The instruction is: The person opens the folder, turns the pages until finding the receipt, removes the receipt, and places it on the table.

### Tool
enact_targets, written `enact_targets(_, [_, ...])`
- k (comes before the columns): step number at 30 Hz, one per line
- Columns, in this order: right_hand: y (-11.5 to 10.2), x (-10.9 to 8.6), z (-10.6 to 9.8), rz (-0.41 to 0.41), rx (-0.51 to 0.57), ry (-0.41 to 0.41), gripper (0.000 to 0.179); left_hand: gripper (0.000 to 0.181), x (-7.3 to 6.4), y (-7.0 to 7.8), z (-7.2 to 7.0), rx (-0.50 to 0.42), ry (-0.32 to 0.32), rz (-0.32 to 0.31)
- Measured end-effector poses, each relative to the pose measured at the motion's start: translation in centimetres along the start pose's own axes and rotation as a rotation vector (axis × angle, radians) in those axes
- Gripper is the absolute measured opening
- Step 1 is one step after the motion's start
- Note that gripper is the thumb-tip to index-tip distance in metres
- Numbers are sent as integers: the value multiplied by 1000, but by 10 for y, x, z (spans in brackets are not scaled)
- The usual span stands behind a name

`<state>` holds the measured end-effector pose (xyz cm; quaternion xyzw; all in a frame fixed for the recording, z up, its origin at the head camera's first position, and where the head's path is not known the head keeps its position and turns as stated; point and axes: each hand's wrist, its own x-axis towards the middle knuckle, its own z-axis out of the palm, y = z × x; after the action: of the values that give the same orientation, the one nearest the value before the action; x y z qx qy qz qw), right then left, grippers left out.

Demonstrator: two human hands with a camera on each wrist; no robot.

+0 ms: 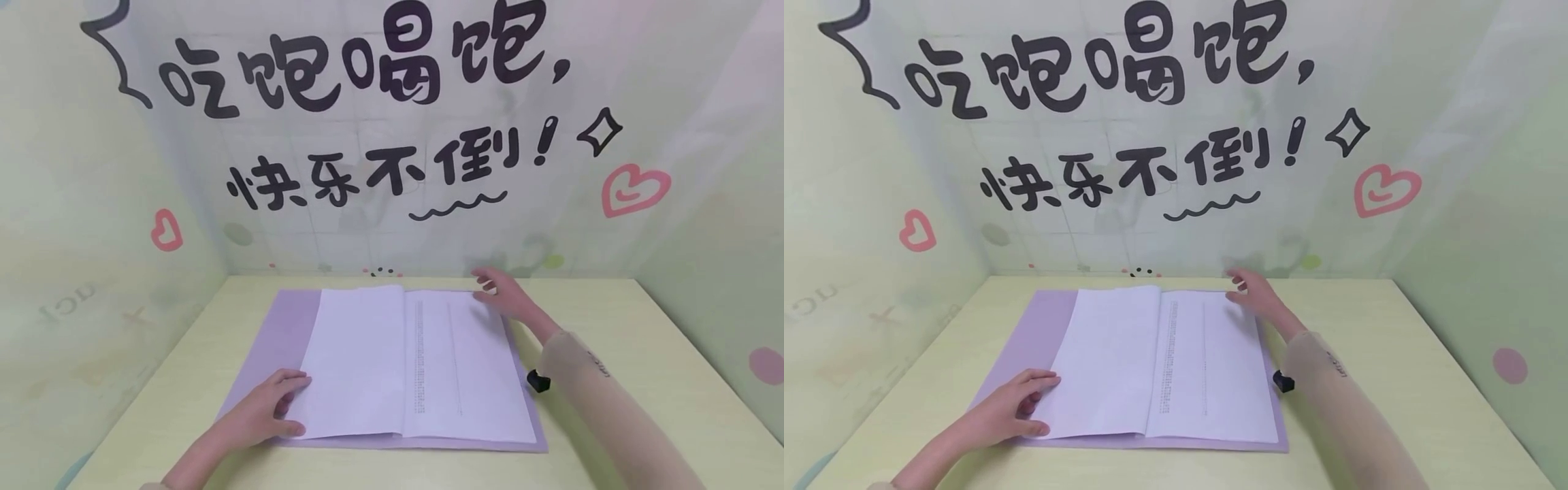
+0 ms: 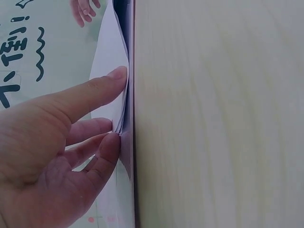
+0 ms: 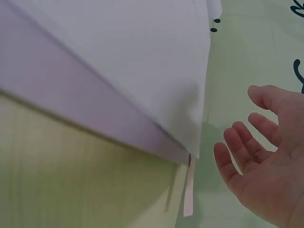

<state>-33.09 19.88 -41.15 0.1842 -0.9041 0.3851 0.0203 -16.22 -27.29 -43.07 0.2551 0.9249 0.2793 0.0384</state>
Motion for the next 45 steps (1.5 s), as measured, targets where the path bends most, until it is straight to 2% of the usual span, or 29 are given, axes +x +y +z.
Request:
enact_targets(8, [18, -18, -10, 48, -54, -9, 55, 78, 0, -2, 1, -5, -4, -2])
enact_targets(16, [37, -25, -11, 55, -145, -98, 61, 78, 0, -2, 1, -12, 1, 0])
enact_targets(22, [39, -30, -11, 62, -210, -178, 67, 77, -1, -2, 2, -12, 11, 11])
enact_targets(28, [40, -28, -13, 73, -232, -225, 68, 77, -2, -1, 2, -17, 10, 2])
enact_targets(37, [39, -26, -11, 109, -261, -212, 65, 77, -2, -2, 3, -20, 15, -3])
enact_targets(41, [35, -27, -10, 70, -293, -181, 62, 77, -2, -2, 3, -10, 21, 7])
enact_targets(45, [33, -26, -10, 36, -262, -179, 59, 76, -2, -3, 3, -13, 25, 20])
